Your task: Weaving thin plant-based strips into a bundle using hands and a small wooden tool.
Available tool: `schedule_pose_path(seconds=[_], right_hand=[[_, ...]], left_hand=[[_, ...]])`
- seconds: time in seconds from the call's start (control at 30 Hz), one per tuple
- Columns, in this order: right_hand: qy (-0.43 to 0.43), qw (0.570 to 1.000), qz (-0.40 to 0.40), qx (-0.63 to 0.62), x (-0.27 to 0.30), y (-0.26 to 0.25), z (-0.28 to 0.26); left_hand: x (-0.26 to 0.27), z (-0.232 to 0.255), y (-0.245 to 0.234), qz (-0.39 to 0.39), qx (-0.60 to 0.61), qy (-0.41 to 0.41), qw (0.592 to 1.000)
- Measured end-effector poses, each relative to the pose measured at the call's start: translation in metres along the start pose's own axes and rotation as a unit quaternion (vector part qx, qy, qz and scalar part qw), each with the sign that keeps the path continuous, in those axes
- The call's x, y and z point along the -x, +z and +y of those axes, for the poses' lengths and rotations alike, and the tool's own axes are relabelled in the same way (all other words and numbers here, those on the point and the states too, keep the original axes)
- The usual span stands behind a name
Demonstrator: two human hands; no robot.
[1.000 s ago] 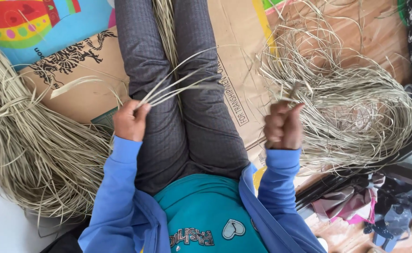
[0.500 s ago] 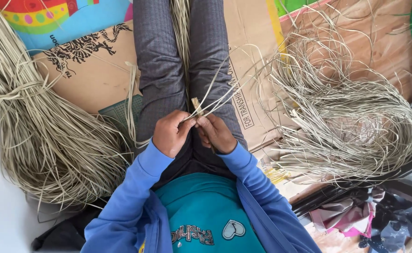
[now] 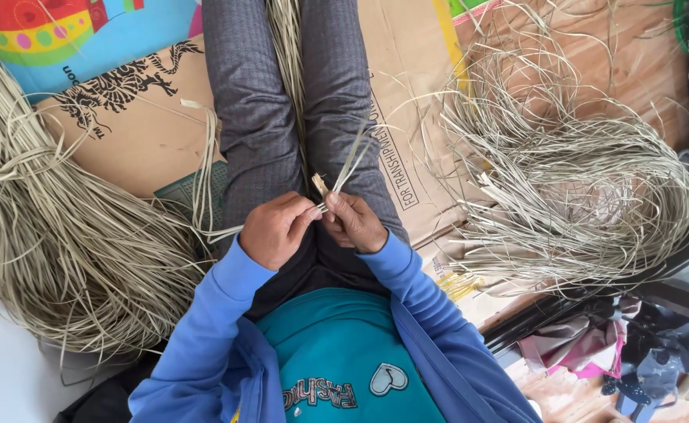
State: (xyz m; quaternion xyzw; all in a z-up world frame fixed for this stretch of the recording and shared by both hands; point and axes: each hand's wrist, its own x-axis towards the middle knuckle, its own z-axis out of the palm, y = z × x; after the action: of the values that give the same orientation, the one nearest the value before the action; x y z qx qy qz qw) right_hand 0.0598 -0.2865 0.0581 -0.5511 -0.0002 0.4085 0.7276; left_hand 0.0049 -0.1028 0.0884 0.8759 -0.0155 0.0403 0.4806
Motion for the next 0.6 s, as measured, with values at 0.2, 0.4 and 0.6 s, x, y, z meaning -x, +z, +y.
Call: schedule_pose_path(seconds=[0.2, 0.4, 0.6], right_hand=[[0.008, 0.994, 0.006, -0.106, 0.005, -0.003, -0.014], [0.009, 0.987, 0.021, -0.157, 0.004, -0.027, -0.036], [0.014, 0.974, 0.051, -0.219, -0.002, -0.068, -0.026]], left_hand=[[-0.005, -0.005, -0.023, -0.071, 0.059, -0.025, 0.995], [0.006, -0.019, -0.078, -0.127, 0.071, -0.073, 0.987], [0.018, -0.031, -0.125, -0.138, 0.008, -0.122, 0.983]])
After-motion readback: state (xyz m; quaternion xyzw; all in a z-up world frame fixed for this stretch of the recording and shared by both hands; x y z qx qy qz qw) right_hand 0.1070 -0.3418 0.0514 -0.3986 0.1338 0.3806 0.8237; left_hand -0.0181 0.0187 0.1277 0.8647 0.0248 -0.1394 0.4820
